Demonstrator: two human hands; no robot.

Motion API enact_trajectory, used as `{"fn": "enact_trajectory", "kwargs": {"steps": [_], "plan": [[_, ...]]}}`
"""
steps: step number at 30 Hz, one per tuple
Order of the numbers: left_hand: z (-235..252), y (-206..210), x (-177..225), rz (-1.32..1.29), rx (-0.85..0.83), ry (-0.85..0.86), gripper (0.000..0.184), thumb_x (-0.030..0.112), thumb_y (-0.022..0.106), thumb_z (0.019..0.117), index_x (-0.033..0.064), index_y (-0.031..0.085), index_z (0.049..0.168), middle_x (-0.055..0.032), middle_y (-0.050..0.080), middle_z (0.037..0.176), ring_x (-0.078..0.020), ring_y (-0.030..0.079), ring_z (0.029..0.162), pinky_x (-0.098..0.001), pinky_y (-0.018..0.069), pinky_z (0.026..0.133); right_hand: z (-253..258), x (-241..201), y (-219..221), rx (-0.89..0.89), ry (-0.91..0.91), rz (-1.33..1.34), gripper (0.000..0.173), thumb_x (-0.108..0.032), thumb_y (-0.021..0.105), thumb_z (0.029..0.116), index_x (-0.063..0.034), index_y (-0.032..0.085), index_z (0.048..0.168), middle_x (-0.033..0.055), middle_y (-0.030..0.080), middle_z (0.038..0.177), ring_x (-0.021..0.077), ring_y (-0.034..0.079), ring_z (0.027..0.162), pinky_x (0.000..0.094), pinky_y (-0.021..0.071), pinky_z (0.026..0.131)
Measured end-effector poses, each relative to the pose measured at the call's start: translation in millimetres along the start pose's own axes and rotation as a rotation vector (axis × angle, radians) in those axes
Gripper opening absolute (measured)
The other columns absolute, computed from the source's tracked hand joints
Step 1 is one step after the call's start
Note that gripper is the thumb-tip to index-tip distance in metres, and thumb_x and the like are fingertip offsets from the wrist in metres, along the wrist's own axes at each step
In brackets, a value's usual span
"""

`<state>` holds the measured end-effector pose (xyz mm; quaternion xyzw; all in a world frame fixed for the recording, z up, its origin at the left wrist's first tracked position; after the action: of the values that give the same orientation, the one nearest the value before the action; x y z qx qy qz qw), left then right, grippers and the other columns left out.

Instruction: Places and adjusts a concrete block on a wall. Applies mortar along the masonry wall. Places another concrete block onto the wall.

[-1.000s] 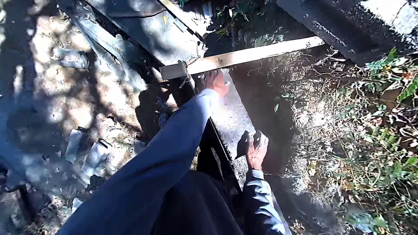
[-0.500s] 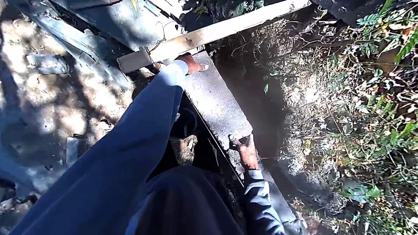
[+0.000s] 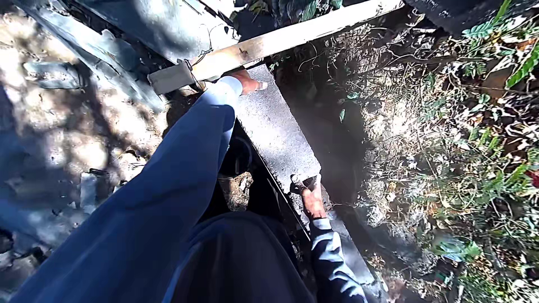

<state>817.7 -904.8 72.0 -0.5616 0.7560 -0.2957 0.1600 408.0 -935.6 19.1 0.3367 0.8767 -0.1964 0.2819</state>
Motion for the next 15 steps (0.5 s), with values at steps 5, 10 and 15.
{"fn": "enact_trajectory", "kwargs": {"steps": [5,10,15], "plan": [[1,3,4,0.017,-0.006,0.006,0.082,0.067,0.056,0.0947,-0.0067,0.061,0.130,-0.0313,0.055,0.139,-0.0445,0.049,0.136,-0.0672,0.0365,0.109,1,10,0,0.004,-0.017,0.018,0.093,-0.015,0.074,0.0948,0.0004,0.009,0.161,0.0247,0.056,0.138,0.0240,0.072,0.104,0.0395,0.0646,0.085],[-2,5,1,0.015,-0.013,-0.006,0.080,0.065,0.058,0.0949,-0.0076,0.061,0.129,-0.0310,0.055,0.140,-0.0439,0.049,0.137,-0.0662,0.0360,0.110,-1,5,2,0.004,-0.003,-0.027,0.094,-0.017,0.075,0.0945,0.0015,0.010,0.160,0.0253,0.054,0.140,0.0227,0.071,0.108,0.0373,0.0631,0.088],[12,6,1,-0.003,-0.006,0.028,0.069,0.057,0.055,0.0977,-0.0073,0.065,0.121,-0.0302,0.060,0.131,-0.0428,0.055,0.129,-0.0657,0.0409,0.104,1,-1,0,-0.020,0.010,-0.177,0.093,-0.023,0.074,0.0959,0.0054,0.012,0.159,0.0274,0.057,0.135,0.0256,0.069,0.112,0.0391,0.0596,0.096]]}}
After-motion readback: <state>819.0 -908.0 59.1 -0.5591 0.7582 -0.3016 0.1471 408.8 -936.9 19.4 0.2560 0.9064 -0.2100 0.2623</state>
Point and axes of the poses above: each hand's wrist, its own z-axis towards the middle knuckle, its own y-axis out of the palm, x = y × z, the point moved 10 cm from there along z, towards the middle knuckle
